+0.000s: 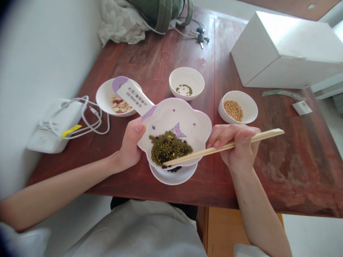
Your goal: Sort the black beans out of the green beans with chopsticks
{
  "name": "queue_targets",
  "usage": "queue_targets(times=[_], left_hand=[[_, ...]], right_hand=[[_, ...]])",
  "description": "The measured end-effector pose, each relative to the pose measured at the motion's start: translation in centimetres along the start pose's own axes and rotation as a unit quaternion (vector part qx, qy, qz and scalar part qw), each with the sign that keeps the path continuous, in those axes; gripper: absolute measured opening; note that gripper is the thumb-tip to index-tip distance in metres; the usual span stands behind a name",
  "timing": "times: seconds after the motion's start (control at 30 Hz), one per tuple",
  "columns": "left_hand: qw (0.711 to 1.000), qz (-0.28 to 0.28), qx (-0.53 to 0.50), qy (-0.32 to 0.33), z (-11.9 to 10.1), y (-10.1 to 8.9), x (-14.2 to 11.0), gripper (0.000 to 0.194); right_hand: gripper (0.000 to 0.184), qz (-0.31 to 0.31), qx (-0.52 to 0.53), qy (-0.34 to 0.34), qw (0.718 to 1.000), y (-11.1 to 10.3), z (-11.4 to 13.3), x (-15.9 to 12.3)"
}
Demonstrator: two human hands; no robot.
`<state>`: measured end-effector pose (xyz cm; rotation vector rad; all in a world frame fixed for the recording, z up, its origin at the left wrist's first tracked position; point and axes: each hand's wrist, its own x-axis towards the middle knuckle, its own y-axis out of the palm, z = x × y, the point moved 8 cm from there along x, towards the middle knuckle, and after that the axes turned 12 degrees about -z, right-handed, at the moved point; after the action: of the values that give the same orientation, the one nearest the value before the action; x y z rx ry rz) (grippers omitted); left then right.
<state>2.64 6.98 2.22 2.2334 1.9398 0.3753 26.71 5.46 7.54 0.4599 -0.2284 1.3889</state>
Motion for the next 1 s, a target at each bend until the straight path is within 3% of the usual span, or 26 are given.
queue_targets(times=[0.4,0.63,0.83,1.0], left_hand=[[1.000,0.010,-0.020,0.001,0.2,0.1,0.0,0.055],[1.000,0.013,-0.017,0.006,0.2,0.0,0.1,0.056],[1.000,0.012,-0.007,0.008,0.1,-0.1,0.1,0.057],[1.000,0.005,-0.002,0.017,0.0,-0.2,0.1,0.055]], right_hand=[[0.073,0.033,0.010,-0.007,0.999,0.4,0.2,0.0],[0.076,-0.035,0.007,-0.051,0.998,-1.1,0.6,0.9],[0.074,-0.018,-0.016,-0.015,1.000,-0.8,0.3,0.3],[0.073,-0.019,-0.018,-0.023,0.999,-0.7,0.7,0.2]])
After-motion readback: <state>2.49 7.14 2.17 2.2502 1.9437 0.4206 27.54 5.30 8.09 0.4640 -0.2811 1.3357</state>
